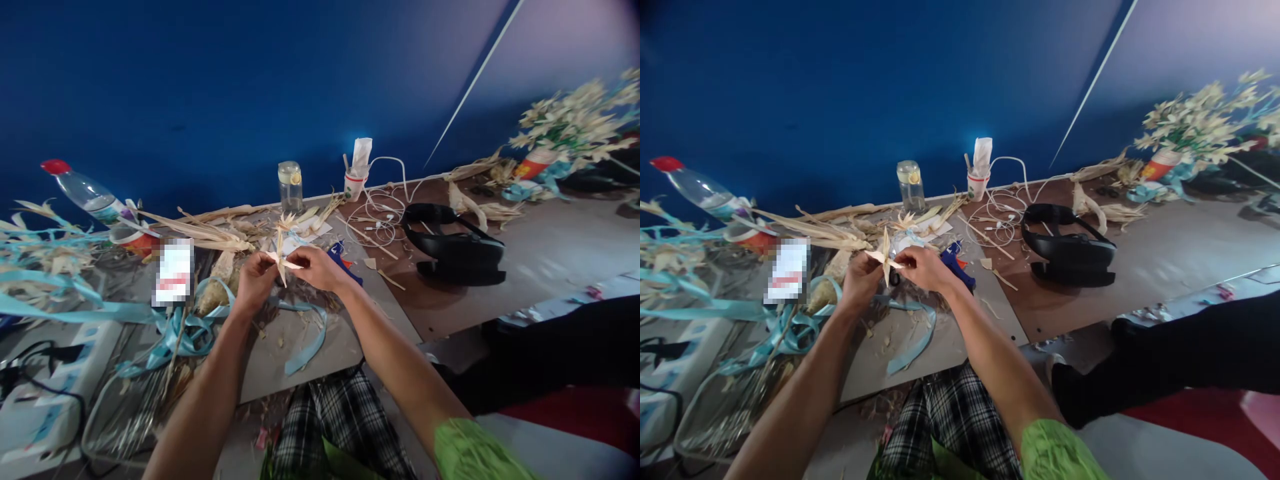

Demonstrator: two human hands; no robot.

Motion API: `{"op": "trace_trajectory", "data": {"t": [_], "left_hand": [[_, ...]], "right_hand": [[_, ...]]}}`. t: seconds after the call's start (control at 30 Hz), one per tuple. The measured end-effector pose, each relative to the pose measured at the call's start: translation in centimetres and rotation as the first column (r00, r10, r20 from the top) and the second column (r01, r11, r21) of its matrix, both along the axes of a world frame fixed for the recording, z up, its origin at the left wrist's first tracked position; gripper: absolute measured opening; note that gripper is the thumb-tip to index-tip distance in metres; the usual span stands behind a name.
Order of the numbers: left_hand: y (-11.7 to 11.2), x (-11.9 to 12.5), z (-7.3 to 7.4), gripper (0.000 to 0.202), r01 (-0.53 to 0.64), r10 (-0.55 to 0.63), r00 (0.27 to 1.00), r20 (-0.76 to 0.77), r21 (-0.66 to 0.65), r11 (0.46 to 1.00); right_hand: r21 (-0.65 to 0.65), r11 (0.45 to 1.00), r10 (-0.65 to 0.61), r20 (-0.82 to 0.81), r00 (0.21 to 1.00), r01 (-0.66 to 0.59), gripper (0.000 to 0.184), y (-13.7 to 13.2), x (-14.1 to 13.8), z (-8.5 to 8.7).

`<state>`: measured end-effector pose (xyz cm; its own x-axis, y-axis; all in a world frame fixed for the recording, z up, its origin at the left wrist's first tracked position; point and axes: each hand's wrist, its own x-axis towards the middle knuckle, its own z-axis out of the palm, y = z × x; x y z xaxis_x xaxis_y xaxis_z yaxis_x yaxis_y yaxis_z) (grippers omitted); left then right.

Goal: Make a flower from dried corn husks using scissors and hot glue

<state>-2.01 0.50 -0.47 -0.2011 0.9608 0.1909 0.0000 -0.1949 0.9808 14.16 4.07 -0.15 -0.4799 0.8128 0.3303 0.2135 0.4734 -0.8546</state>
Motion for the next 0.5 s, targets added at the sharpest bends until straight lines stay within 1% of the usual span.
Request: {"op": "trace_trajectory", "data": {"t": [0.1,0.17,0.23,0.33,0.4,0.43,0.5], "left_hand": [[-0.12,0.14,0.12,0.023,0.015,-0.015,1.0,-0.017,0.002,1.0],[-0.17,0.16,0.21,0.022,0.02,-0.019,1.0,-0.009,0.001,1.0],[-0.18,0.08,0.29,0.021,0.013,-0.012,1.0,0.016,-0.022,1.0],[-0.12,-0.08,0.33,0.025,-0.011,0.014,0.997,0.07,-0.045,0.999],[-0.09,-0.1,0.25,0.027,-0.009,0.013,0.994,0.112,-0.031,0.999],[-0.1,-0.07,0.18,0.027,0.007,-0.004,0.992,0.128,-0.026,1.0],[-0.15,0.11,0.0,0.027,0.049,-0.044,0.989,0.143,-0.034,0.998]], "right_hand": [[0.067,0.996,-0.062,-0.002,0.998,0.062,0.008,0.06,-0.1,-0.1],[0.05,0.993,-0.102,-0.017,0.995,0.102,0.01,0.16,-0.07,-0.12],[-0.033,0.99,-0.139,-0.07,0.988,0.137,0.013,0.34,0.03,-0.11],[-0.236,0.959,-0.208,-0.214,0.954,0.156,0.021,0.65,0.21,0.07],[-0.35,0.927,-0.249,-0.315,0.916,0.132,0.025,0.69,0.23,0.33],[-0.382,0.918,-0.252,-0.353,0.901,0.107,0.025,0.63,0.19,0.48],[-0.405,0.913,-0.217,-0.405,0.888,0.039,0.026,0.4,-0.02,0.72]]}}
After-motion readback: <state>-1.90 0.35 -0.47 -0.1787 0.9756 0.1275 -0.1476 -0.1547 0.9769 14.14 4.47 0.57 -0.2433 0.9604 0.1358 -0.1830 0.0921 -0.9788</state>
